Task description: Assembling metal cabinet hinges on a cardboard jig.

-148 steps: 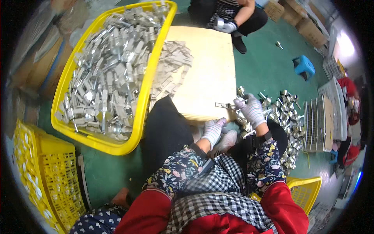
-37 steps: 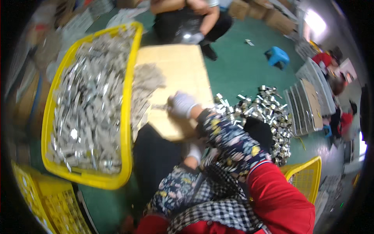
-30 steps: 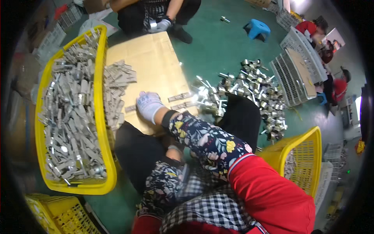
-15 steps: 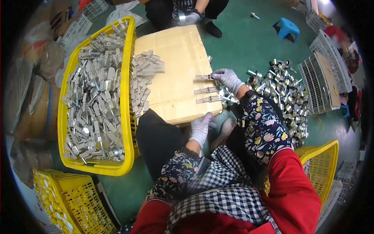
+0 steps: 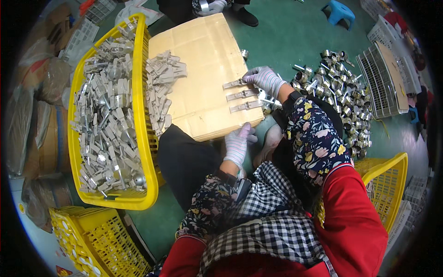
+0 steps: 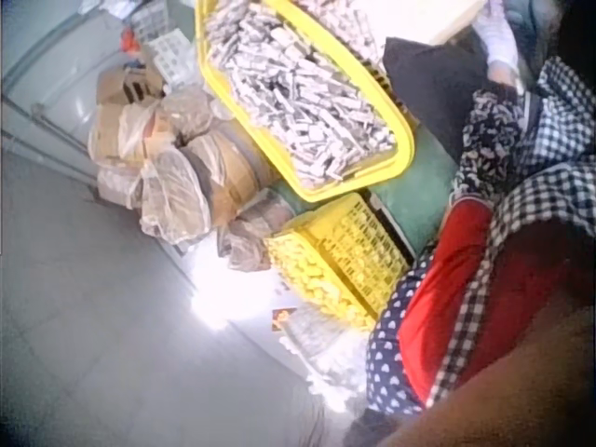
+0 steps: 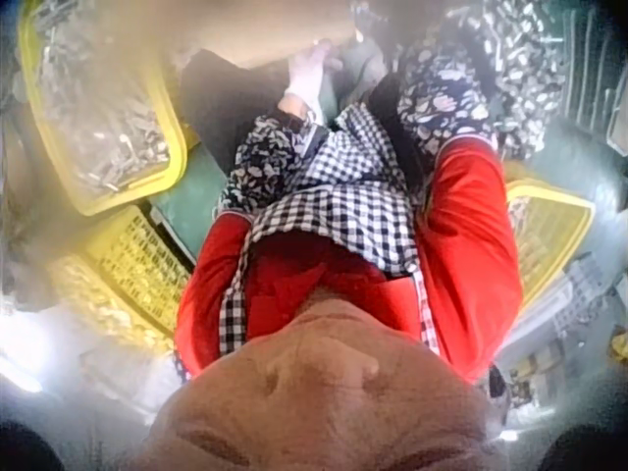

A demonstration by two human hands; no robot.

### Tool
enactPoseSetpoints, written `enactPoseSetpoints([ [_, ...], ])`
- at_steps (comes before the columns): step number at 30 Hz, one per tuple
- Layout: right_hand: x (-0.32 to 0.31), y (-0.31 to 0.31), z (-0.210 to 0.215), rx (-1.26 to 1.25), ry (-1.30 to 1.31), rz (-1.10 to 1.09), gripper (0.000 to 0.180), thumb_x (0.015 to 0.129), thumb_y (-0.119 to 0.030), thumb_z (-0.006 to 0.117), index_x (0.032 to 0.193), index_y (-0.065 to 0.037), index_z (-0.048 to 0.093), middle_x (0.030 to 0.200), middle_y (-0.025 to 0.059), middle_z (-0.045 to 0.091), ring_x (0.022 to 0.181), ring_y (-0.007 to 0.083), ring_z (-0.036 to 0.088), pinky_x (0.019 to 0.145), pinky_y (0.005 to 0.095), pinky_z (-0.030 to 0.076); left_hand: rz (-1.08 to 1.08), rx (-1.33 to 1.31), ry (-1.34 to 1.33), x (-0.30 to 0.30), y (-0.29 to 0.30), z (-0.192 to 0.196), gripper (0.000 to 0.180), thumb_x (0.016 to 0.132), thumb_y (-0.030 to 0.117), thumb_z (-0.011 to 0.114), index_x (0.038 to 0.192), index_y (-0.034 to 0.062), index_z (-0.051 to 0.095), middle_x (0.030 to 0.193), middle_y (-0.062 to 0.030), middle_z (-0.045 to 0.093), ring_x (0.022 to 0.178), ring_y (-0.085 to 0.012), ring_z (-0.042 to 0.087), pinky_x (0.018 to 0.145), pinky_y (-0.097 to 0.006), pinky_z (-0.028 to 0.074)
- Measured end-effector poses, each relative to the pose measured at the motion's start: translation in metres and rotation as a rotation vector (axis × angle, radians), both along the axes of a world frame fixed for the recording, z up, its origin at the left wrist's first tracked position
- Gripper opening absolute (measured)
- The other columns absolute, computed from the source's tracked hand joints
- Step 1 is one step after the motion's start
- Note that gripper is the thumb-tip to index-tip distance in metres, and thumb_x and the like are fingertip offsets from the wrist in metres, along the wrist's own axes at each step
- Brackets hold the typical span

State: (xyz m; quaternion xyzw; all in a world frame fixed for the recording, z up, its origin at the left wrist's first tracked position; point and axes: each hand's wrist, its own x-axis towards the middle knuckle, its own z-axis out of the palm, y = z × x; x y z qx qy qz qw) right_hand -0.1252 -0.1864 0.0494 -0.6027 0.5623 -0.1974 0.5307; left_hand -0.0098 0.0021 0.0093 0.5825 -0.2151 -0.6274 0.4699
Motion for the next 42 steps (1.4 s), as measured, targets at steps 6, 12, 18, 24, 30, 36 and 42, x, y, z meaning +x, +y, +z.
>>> enactPoseSetpoints([
  [6,0.0,0.0,-0.003,0.026,-0.013,-0.013,0.023,0.074,-0.018,0.067,0.09,-0.002,0.067,0.077,0.0059,0.065,0.071,0.0144,0.057,0.07,0.0291,0.046,-0.032,0.042,-0.008,0.002,0.0,0.004,0.044,0.081,0.037,0.062,0.09,-0.0061,0.061,0.071,-0.0127,0.063,0.062,-0.0175,0.056,0.062,-0.029,0.044],
  [12,-0.008,-0.004,-0.007,-0.005,-0.003,-0.006,0.02,0.074,-0.017,0.066,0.088,-0.001,0.066,0.074,0.0048,0.064,0.065,0.0136,0.056,0.064,0.0279,0.047,-0.035,0.063,0.015,-0.005,-0.003,0.001,0.042,0.081,0.037,0.061,0.09,-0.0046,0.062,0.073,-0.0119,0.064,0.063,-0.0178,0.057,0.061,-0.029,0.044],
  [18,0.018,-0.004,0.011,-0.265,0.319,0.026,0.026,0.07,-0.023,0.069,0.079,-0.002,0.057,0.069,0.0097,0.061,0.062,0.0173,0.057,0.058,0.0315,0.046,0.036,0.002,0.044,0.003,-0.007,0.002,0.039,0.081,0.035,0.06,0.088,-0.0039,0.062,0.073,-0.0108,0.064,0.064,-0.0169,0.057,0.062,-0.03,0.044],
  [24,0.012,0.007,0.036,-0.405,0.674,0.144,0.043,0.072,-0.034,0.066,0.105,-0.008,0.057,0.1,0.0149,0.06,0.097,0.03,0.058,0.085,0.0372,0.045,0.008,-0.004,0.019,-0.001,-0.004,-0.007,0.025,0.083,0.025,0.06,0.081,0.0001,0.063,0.07,-0.0075,0.063,0.053,-0.0141,0.055,0.053,-0.027,0.043],
  [30,0.13,0.069,0.086,-0.88,0.253,0.657,0.027,0.073,-0.016,0.062,0.097,-0.007,0.058,0.093,0.0109,0.058,0.078,0.0271,0.058,0.07,0.0361,0.048,-0.131,-0.453,-0.491,-0.013,-0.01,-0.039,0.029,0.084,0.03,0.058,0.093,0.0029,0.062,0.092,-0.0125,0.063,0.08,-0.0247,0.059,0.07,-0.037,0.045],
  [36,0.246,0.094,0.025,-1.499,-0.016,1.177,0.022,0.079,-0.014,0.046,0.099,-0.016,0.056,0.095,0.0063,0.056,0.09,0.0277,0.055,0.075,0.0402,0.045,-0.397,-0.676,-0.316,0.002,-0.021,-0.055,0.028,0.084,0.029,0.057,0.092,0.0023,0.062,0.087,-0.0113,0.063,0.075,-0.0229,0.059,0.067,-0.036,0.046],
  [42,0.256,0.097,0.025,-1.241,0.433,1.337,0.017,0.079,-0.019,0.048,0.089,-0.019,0.062,0.089,0.0015,0.058,0.09,0.0251,0.055,0.073,0.0381,0.046,-0.425,-0.61,-0.363,0.002,-0.021,-0.056,0.027,0.084,0.028,0.055,0.09,0.0018,0.063,0.082,-0.0102,0.064,0.07,-0.021,0.06,0.063,-0.035,0.046],
])
